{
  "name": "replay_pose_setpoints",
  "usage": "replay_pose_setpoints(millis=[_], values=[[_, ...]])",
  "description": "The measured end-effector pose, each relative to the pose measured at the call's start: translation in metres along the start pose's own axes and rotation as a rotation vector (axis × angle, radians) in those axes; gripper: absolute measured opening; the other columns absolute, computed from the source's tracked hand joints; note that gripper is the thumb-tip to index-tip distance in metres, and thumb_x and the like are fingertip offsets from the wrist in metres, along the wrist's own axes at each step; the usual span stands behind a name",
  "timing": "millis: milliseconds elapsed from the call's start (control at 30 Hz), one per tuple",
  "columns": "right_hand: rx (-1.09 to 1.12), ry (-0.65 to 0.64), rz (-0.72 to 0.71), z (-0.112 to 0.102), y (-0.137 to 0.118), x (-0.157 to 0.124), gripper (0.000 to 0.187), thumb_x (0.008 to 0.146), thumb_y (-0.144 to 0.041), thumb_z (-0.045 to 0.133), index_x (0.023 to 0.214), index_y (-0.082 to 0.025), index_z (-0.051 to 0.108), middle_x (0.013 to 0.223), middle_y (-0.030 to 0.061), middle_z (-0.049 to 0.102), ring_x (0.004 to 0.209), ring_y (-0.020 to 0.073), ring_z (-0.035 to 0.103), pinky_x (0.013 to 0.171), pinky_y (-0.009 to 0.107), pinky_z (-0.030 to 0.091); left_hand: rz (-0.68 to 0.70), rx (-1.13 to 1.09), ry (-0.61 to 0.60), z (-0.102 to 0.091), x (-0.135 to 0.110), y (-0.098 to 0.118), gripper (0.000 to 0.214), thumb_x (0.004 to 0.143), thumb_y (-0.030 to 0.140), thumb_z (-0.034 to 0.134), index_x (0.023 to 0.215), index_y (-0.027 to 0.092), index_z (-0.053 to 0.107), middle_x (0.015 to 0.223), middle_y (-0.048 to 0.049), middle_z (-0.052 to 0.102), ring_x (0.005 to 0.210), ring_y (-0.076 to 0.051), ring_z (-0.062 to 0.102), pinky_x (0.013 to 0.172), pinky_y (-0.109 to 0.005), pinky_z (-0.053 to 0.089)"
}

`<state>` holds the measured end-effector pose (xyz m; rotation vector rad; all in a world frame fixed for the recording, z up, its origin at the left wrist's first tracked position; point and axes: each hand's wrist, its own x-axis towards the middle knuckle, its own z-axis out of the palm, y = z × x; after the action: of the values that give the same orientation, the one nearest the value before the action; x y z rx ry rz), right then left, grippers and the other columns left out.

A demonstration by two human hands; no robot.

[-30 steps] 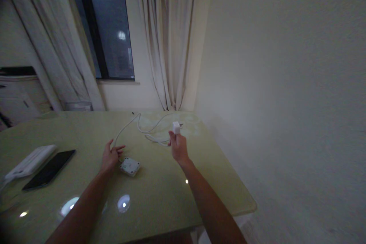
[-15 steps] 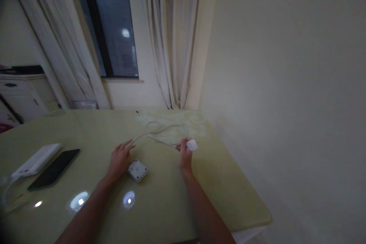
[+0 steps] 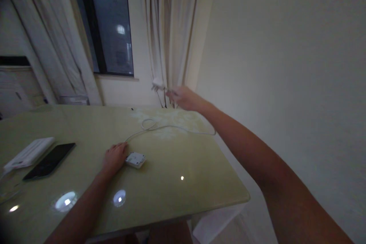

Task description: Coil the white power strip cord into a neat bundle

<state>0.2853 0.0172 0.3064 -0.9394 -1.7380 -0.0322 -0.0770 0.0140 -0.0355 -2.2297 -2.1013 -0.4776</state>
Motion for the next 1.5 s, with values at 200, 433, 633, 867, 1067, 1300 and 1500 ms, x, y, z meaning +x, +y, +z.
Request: replay_pose_setpoints(millis=[200,433,633,867,1067,1300,1500], values=[[-0.321,-0.701,0.136,0.118,0.011,-0.133,0.028,0.101,-0.032,0.058,0.078,-0.017,0.061,0.069,0.0001,0.059,0.063,0.0120,0.046,0.061,0.026,0.025,-0.007,-0.023,0.006,-0.006,-0.001,0.001,0.046,0.090,0.008,0.043,0.127,0.014,0.068,0.133,-0.0175,0.068,0.126,-0.036,0.059,0.103,-0.052,0.048],[0.044,-0.265,0.540,0.216,0.051,-0.255,0.037,0.100,-0.043,0.048,0.080,-0.018,0.066,0.067,-0.0004,0.059,0.063,0.0132,0.050,0.061,0.024,0.030,0.315,-0.469,-0.239,0.012,0.008,-0.025,0.068,0.068,-0.004,0.043,0.126,0.017,0.071,0.143,-0.0076,0.064,0.133,-0.019,0.058,0.118,-0.036,0.041],[0.362,-0.209,0.679,0.221,0.070,-0.271,0.042,0.094,-0.036,0.044,0.121,-0.014,0.067,0.068,-0.0023,0.057,0.059,0.0137,0.049,0.058,0.023,0.037,0.328,-0.472,-0.154,0.011,0.005,-0.041,0.043,0.084,0.013,0.053,0.119,0.023,0.076,0.141,-0.0105,0.065,0.129,-0.024,0.062,0.114,-0.041,0.046],[0.259,-0.134,0.705,0.199,0.065,-0.261,0.042,0.098,-0.040,0.042,0.126,-0.017,0.064,0.063,-0.0039,0.054,0.059,0.0148,0.051,0.062,0.024,0.038,0.276,-0.349,0.093,-0.013,0.006,-0.015,0.020,0.094,0.031,0.053,0.095,0.022,0.071,0.102,-0.0088,0.076,0.104,-0.027,0.068,0.111,-0.049,0.042],[0.205,-0.209,0.698,0.208,0.051,-0.260,0.025,0.093,-0.026,0.044,0.092,-0.015,0.066,0.069,-0.0012,0.055,0.066,0.0143,0.051,0.065,0.024,0.035,-0.064,-1.110,0.547,-0.035,-0.005,0.025,0.027,0.103,0.050,0.040,0.099,0.023,0.044,0.063,0.0062,0.052,0.057,-0.015,0.056,0.064,-0.028,0.050],[0.439,-0.349,0.459,0.221,0.020,-0.267,0.049,0.097,-0.064,0.048,0.096,-0.019,0.068,0.093,0.0040,0.064,0.086,0.0178,0.057,0.078,0.027,0.043,0.144,-1.324,0.261,-0.018,-0.028,0.070,0.033,0.101,0.055,0.046,0.110,0.023,0.047,0.061,0.0081,0.045,0.053,-0.012,0.046,0.053,-0.021,0.040],[0.577,-0.227,0.591,0.226,0.014,-0.268,0.056,0.092,-0.069,0.053,0.094,-0.017,0.071,0.089,0.0065,0.069,0.085,0.0199,0.063,0.080,0.029,0.051,0.338,-0.912,-0.054,-0.006,-0.030,0.074,0.033,0.092,0.052,0.055,0.093,0.020,0.064,0.082,-0.0063,0.071,0.073,-0.020,0.065,0.072,-0.032,0.051]])
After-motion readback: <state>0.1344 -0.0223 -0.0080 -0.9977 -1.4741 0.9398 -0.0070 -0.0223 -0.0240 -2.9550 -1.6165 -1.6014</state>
